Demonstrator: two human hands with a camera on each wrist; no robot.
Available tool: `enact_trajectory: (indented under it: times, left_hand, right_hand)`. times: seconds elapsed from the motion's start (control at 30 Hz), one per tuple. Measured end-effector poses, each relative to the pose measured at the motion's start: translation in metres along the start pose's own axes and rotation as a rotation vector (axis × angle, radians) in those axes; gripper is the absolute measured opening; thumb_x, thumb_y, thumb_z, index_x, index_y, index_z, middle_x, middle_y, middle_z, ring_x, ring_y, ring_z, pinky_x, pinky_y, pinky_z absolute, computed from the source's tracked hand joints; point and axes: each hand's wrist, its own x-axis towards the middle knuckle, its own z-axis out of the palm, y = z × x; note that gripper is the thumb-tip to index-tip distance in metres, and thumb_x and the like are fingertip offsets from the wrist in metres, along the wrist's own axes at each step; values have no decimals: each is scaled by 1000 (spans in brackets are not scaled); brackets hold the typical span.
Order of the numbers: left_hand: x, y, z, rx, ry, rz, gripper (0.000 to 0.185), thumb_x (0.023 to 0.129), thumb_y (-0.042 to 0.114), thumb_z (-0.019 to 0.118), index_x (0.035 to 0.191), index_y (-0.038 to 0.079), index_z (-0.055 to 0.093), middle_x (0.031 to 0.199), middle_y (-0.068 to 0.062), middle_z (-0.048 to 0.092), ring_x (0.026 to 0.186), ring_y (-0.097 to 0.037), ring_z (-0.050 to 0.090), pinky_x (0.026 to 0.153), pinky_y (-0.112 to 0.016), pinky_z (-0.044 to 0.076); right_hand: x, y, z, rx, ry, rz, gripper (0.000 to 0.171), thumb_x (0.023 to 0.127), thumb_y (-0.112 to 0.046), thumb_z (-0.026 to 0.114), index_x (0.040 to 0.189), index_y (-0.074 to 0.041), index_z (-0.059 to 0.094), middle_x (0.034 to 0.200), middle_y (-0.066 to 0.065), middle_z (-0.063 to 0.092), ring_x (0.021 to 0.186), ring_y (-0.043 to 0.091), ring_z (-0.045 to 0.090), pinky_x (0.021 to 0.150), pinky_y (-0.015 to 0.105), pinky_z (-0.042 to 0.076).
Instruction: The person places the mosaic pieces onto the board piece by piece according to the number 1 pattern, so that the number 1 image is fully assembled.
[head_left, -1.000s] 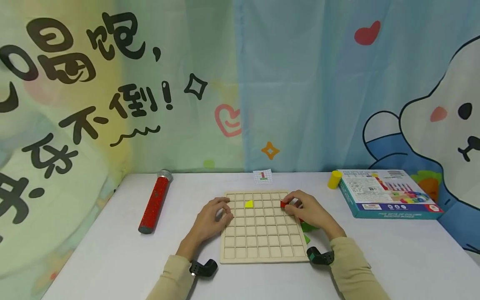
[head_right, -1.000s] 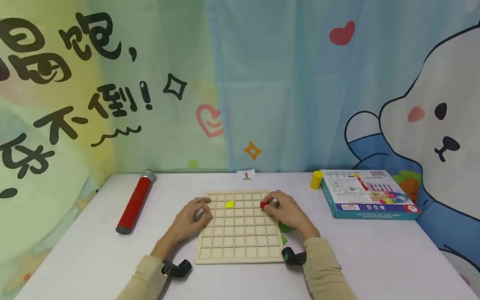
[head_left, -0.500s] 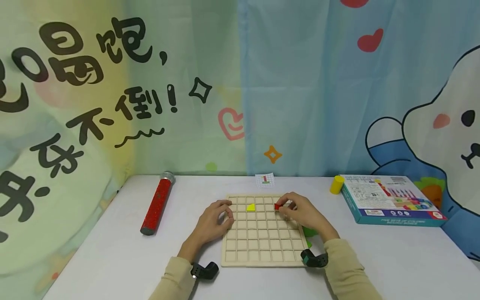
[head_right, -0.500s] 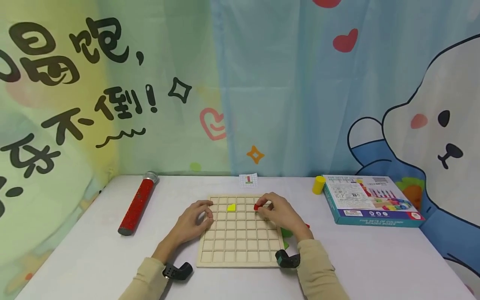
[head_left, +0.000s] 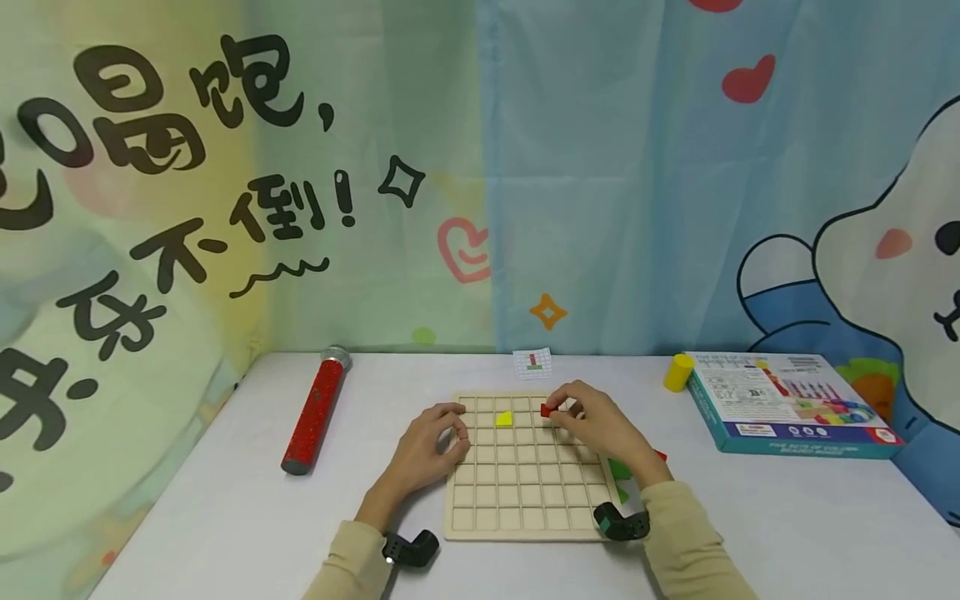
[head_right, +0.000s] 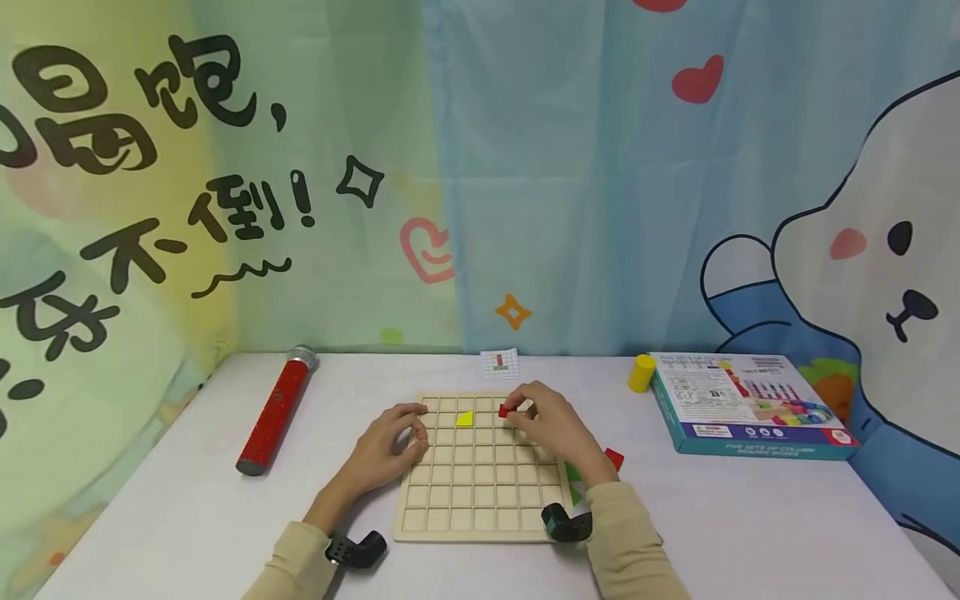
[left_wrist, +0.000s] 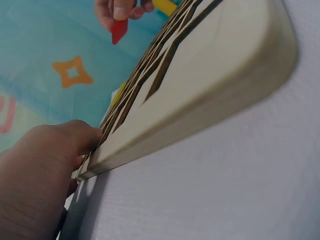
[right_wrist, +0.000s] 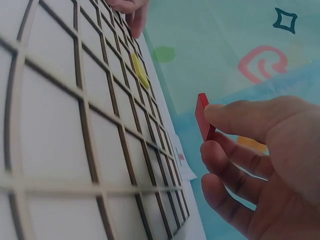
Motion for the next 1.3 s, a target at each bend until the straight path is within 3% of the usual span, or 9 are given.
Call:
enact_trajectory:
  times: [0.53,0.97,1.3]
  left_hand:
    - [1,2,1,19,19,5,9,83,25,66,82,24,58,125,-2,60,119,-25,54,96,-49,43]
    - [0,1,1,28,-14,-30,8,84,25,65,82,24,58,127,-1,59,121,-24,53,99,-48,41]
    - [1,4,-1,7,2,-20,9,83,23,67,82,22,58,125,-4,60,120,-27,54,98,-49,42]
  right_hand:
    - [19,-2,21,-53,-24,-38,11,90,-11,63,101,-13,63,108,8,60,78,14,54,64,27,44]
    - [29,-1,33,-77,-42,-19,10,87,-10,65,97,-12,64,105,5,60,73,14,49,65,28,43]
    - [32,-3,35,-92,-55,7,10,87,-11,66,97,-13,67,103,3,59,75,13,51,66,29,43]
